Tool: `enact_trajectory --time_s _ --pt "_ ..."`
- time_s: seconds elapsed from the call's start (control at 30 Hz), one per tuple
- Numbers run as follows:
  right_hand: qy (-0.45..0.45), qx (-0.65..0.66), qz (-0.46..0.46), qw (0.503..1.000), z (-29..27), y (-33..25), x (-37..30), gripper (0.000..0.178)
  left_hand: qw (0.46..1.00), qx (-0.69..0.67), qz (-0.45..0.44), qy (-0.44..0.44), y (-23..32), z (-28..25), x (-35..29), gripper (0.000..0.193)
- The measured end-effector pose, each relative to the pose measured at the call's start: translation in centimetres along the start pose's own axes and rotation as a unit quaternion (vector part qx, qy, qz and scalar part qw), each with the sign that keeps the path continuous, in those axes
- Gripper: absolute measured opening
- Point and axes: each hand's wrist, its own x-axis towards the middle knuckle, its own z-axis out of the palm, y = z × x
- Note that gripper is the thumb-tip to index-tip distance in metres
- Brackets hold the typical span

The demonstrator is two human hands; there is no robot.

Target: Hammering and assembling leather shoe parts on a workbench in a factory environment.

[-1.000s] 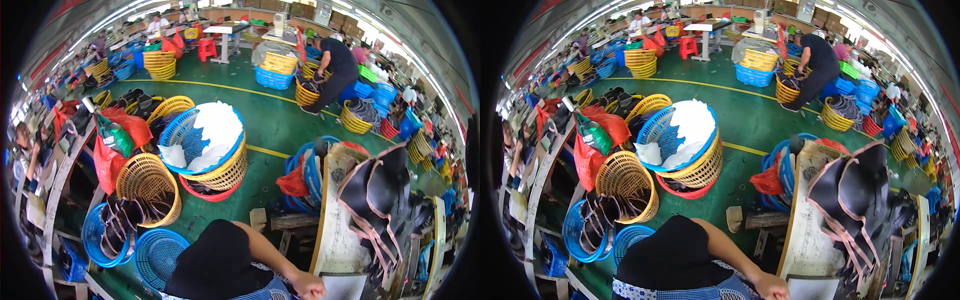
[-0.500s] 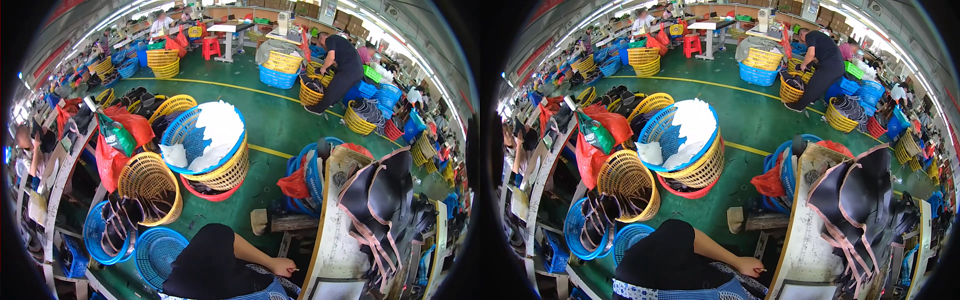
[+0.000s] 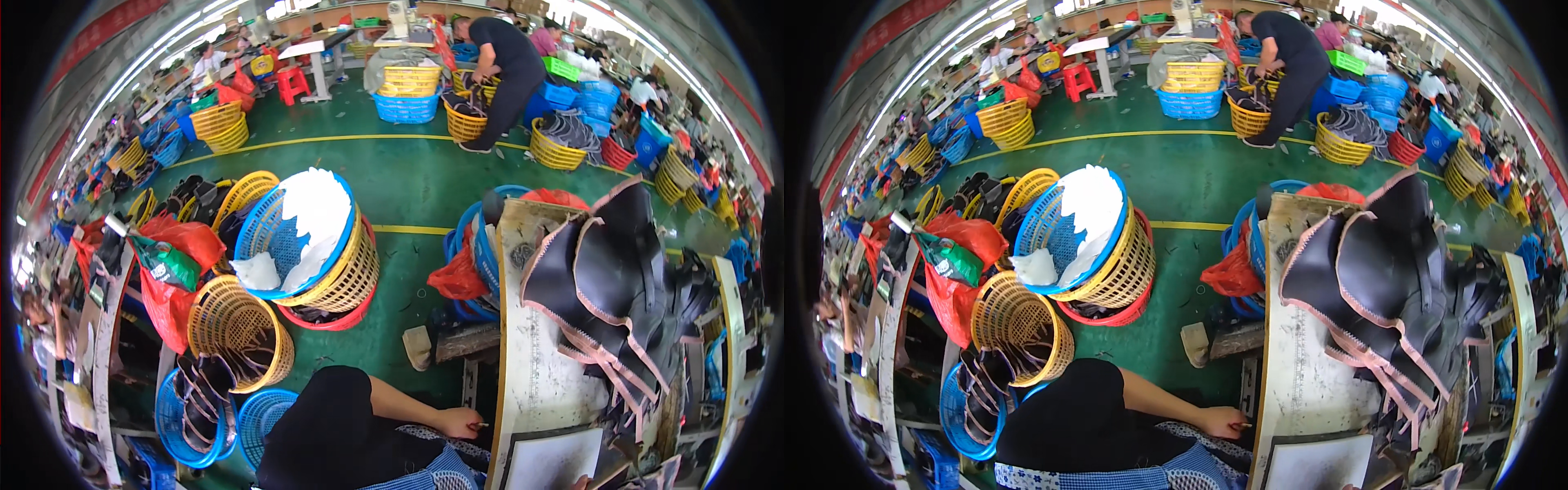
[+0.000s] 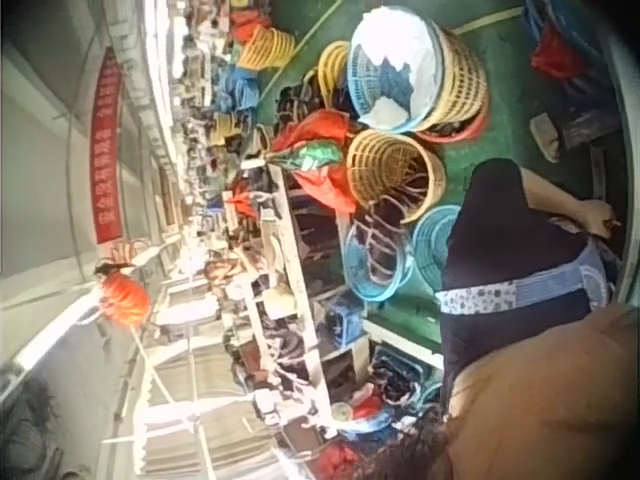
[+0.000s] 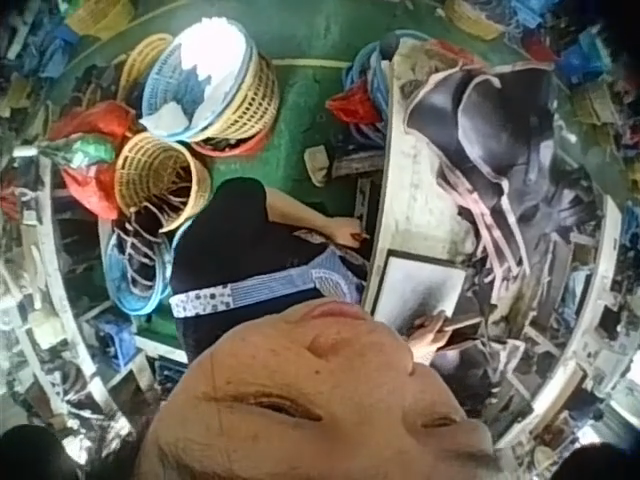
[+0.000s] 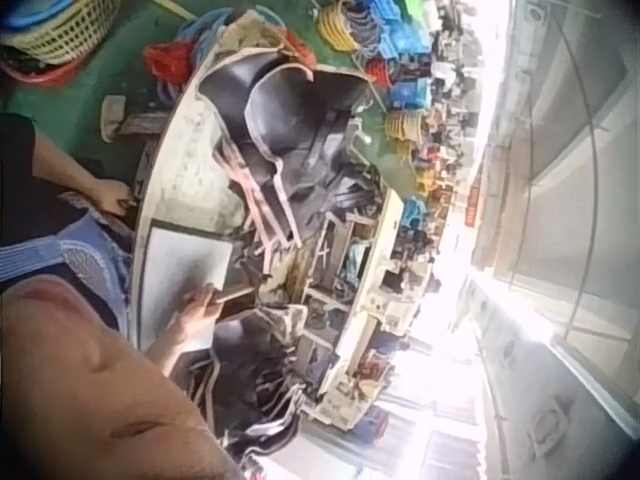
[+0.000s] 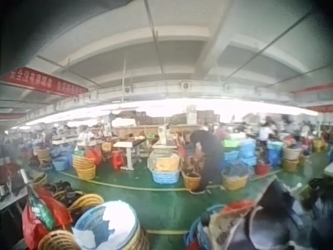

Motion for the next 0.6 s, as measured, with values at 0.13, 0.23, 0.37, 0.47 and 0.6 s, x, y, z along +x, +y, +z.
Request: enact_trajectory --time_s 0.13,0.23,0.37,0.47,0.6 --pt "0.019 0.012 -0.002 1.000 0.6 0.2 -0.3 0.021 1.000 0.007 0.014 -0.010 0.0 0.3 -0.5 0.027" --pt "0.020 0.022 -0.023 0.999 0.3 1.1 0.3 0.021 0.995 0.061 0.069 -0.038 2.4 -1.8 -1.1 0.033" --pt "-0.001 0.049 -0.041 0.998 0.5 2.0 1.5 0.020 0.980 0.037 0.116 -0.161 13.4 -8.5 -1.3 0.038" --pt "-0.003 0.039 0.001 0.999 0.5 1.6 2.2 0.015 0.948 -0.133 0.125 -0.261 23.9 -12.9 0.4 0.026" --pt "0.017 0.046 0.012 0.999 -0.8 0.9 2.3 0.018 0.818 -0.504 0.250 -0.117 29.6 -11.7 -2.5 0.017"
